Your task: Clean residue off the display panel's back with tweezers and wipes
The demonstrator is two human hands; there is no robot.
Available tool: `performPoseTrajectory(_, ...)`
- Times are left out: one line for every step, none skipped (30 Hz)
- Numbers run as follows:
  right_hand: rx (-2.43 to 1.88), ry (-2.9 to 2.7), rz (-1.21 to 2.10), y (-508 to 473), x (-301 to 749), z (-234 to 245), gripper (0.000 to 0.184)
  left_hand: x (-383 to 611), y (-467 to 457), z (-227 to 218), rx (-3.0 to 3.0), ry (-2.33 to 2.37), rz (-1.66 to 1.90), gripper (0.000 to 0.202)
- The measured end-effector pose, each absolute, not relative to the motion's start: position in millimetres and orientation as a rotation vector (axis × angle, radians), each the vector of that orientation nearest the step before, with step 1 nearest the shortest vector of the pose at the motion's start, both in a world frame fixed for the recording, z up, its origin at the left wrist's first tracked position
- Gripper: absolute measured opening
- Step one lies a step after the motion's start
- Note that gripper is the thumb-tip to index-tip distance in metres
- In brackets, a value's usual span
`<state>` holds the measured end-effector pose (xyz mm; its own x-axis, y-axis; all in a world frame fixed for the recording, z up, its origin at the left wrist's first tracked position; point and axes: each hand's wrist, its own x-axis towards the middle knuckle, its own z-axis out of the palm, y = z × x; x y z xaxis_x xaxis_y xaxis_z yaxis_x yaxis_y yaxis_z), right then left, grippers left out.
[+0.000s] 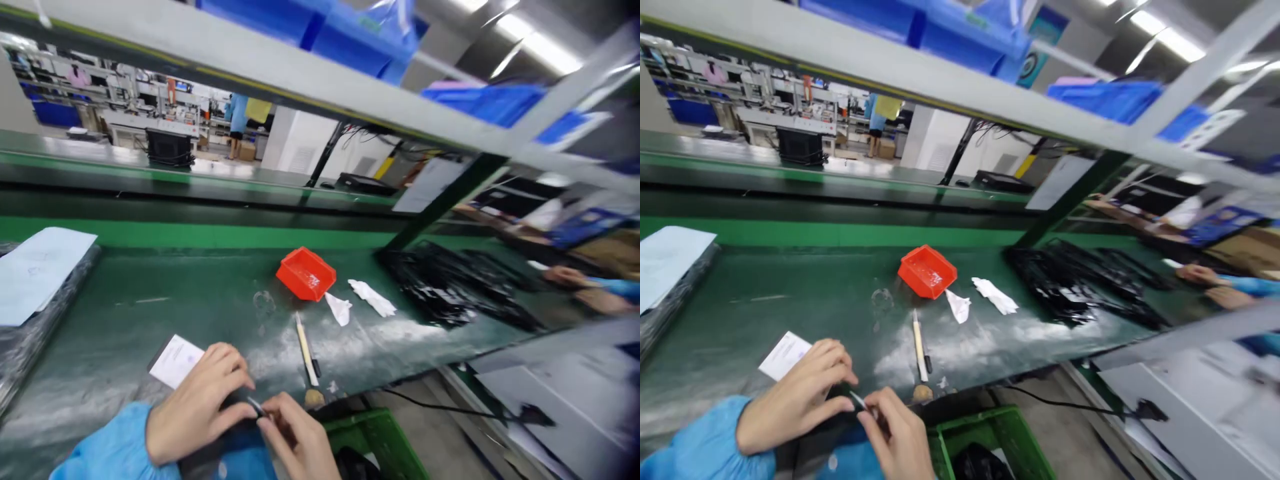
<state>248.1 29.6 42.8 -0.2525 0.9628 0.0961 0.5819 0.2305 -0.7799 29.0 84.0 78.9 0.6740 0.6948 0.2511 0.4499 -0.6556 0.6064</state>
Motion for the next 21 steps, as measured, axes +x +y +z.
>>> performPoseTrajectory(-1.383,-1.969,0.783,30.9,249.2,41.4,0.021,35.1,83.9,80.6,2.370,0.885,0.648,0.021)
performPoseTrajectory(-1.358,-2.005,0.722,32.3,250.6,38.8,0.021,40.1,84.5,81.3,2.371,0.881,0.654,0.018)
performPoseTrajectory(-1.350,-2.029,0.669,33.8,252.4,35.0,0.022,43.9,85.8,81.3,2.383,0.874,0.665,0.016)
performPoseTrajectory(-1.346,-2.044,0.623,35.3,254.3,30.3,0.023,46.8,87.6,80.6,2.402,0.868,0.676,0.015)
performPoseTrajectory(-1.349,-2.047,0.584,36.8,256.2,25.4,0.026,49.0,89.6,79.4,2.429,0.858,0.682,0.015)
performPoseTrajectory(-1.350,-2.044,0.547,38.0,257.8,20.7,0.029,50.6,91.6,77.7,2.462,0.842,0.688,0.015)
performPoseTrajectory(-1.349,-2.036,0.506,38.9,259.0,16.5,0.034,51.9,93.3,75.3,2.496,0.834,0.695,0.016)
performPoseTrajectory(-1.343,-2.029,0.462,39.5,259.7,13.4,0.038,52.9,94.5,72.2,2.524,0.835,0.704,0.016)
performPoseTrajectory(-1.340,-2.028,0.417,39.8,260.0,11.5,0.042,53.8,95.3,68.5,2.542,0.845,0.716,0.017)
performPoseTrajectory(-1.337,-2.033,0.371,40.0,259.9,10.7,0.045,54.4,95.8,64.3,2.543,0.862,0.727,0.018)
performPoseTrajectory(-1.331,-2.046,0.322,40.2,259.6,11.1,0.046,54.9,96.0,59.7,2.527,0.872,0.732,0.018)
performPoseTrajectory(-1.322,-2.062,0.261,40.4,259.1,12.3,0.047,55.0,96.2,55.2,2.491,0.877,0.724,0.020)
performPoseTrajectory(-1.308,-2.079,0.185,40.8,258.7,14.3,0.048,54.9,96.7,51.1,2.438,0.878,0.698,0.022)
performPoseTrajectory(-1.292,-2.094,0.090,41.3,258.4,16.8,0.048,54.6,97.5,47.7,2.371,0.886,0.652,0.024)
performPoseTrajectory(-1.277,-2.107,-0.013,41.8,258.2,19.9,0.048,54.1,98.7,45.2,2.296,0.898,0.594,0.026)
performPoseTrajectory(-1.267,-2.120,-0.120,42.3,258.0,23.4,0.048,53.5,100.1,43.7,2.215,0.911,0.528,0.029)
performPoseTrajectory(-1.264,-2.133,-0.213,42.6,257.8,27.5,0.047,52.9,101.5,43.3,2.134,0.925,0.466,0.031)
performPoseTrajectory(-1.267,-2.145,-0.279,42.6,257.5,31.9,0.046,52.4,102.6,43.8,2.056,0.937,0.418,0.033)
performPoseTrajectory(-1.274,-2.156,-0.318,42.2,257.1,36.5,0.044,52.0,103.2,45.2,1.985,0.943,0.386,0.036)
performPoseTrajectory(-1.282,-2.166,-0.329,41.6,256.5,40.9,0.042,51.9,103.3,47.2,1.920,0.950,0.370,0.038)
performPoseTrajectory(-1.289,-2.176,-0.315,40.7,255.8,44.9,0.040,52.0,102.7,49.6,1.865,0.959,0.367,0.039)
